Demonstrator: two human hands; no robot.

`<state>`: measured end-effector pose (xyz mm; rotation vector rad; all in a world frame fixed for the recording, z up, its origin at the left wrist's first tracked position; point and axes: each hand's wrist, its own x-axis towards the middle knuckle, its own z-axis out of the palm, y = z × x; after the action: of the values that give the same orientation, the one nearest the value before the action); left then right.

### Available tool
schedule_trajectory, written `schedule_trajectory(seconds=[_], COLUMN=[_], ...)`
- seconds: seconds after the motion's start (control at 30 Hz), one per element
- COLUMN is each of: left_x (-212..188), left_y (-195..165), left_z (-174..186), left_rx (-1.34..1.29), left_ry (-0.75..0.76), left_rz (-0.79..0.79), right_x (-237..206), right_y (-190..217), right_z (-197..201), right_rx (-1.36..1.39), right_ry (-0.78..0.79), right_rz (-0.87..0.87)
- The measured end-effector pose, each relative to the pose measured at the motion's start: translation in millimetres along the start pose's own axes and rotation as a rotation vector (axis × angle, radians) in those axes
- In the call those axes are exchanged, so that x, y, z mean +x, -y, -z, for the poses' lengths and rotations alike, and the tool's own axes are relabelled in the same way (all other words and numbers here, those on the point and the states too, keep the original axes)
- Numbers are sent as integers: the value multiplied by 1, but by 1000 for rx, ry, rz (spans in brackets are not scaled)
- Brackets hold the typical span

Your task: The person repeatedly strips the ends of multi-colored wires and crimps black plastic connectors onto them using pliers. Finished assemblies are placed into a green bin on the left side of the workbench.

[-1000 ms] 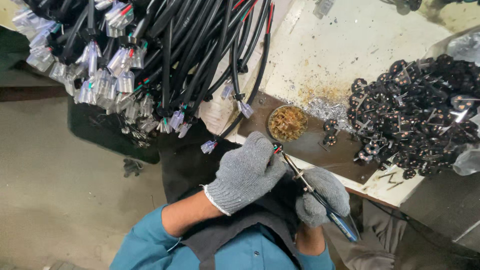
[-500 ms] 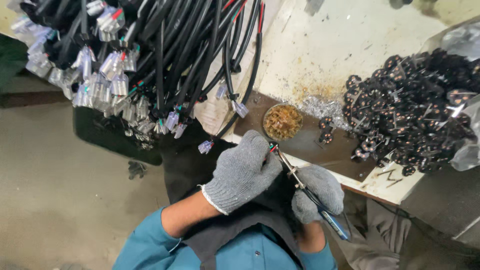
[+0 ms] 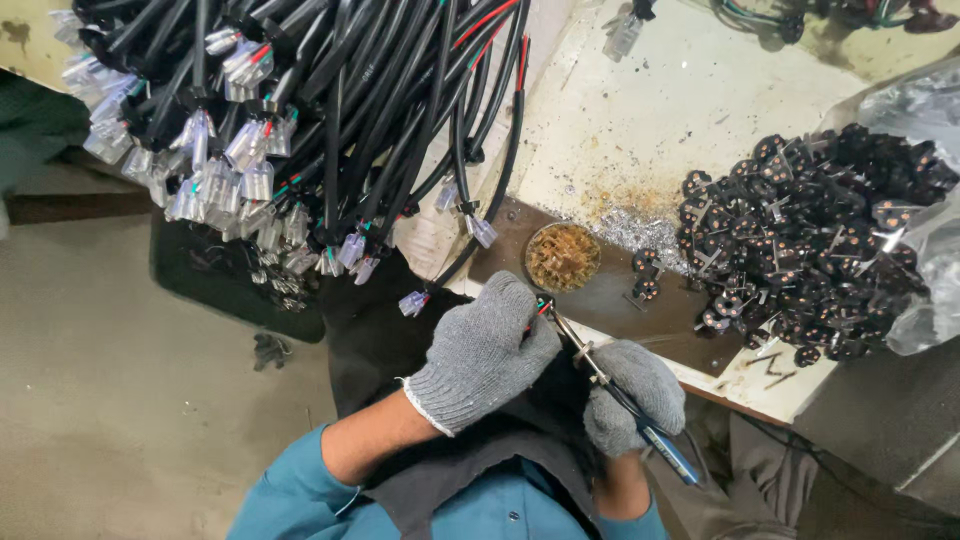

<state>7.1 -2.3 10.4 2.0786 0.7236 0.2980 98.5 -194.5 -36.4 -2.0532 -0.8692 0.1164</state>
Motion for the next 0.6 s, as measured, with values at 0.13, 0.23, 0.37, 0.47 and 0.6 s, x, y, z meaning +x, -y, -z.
schedule_trajectory(seconds=[0.13,0.23,0.37,0.47,0.6], left_x=[2,1,0,1,2], left_y=[-2,-1,0,1,3], left_z=[0,0,-2,-4,-7], left_rx=[11,3,-6,12,25], left_ry=[-9,0,-3,-9,-22], left_rz=[14,21,23,21,15], right_x=[0,-2,-5,-6,-1], right_y=[-1,-3,-9,-11,-6], right_z=[3,4,2,-4,-6], right_rx=[13,-54,3,149,409], right_ry=[19,38,-1,-87,-233], right_rz=[-17,0,-1,-12,-69])
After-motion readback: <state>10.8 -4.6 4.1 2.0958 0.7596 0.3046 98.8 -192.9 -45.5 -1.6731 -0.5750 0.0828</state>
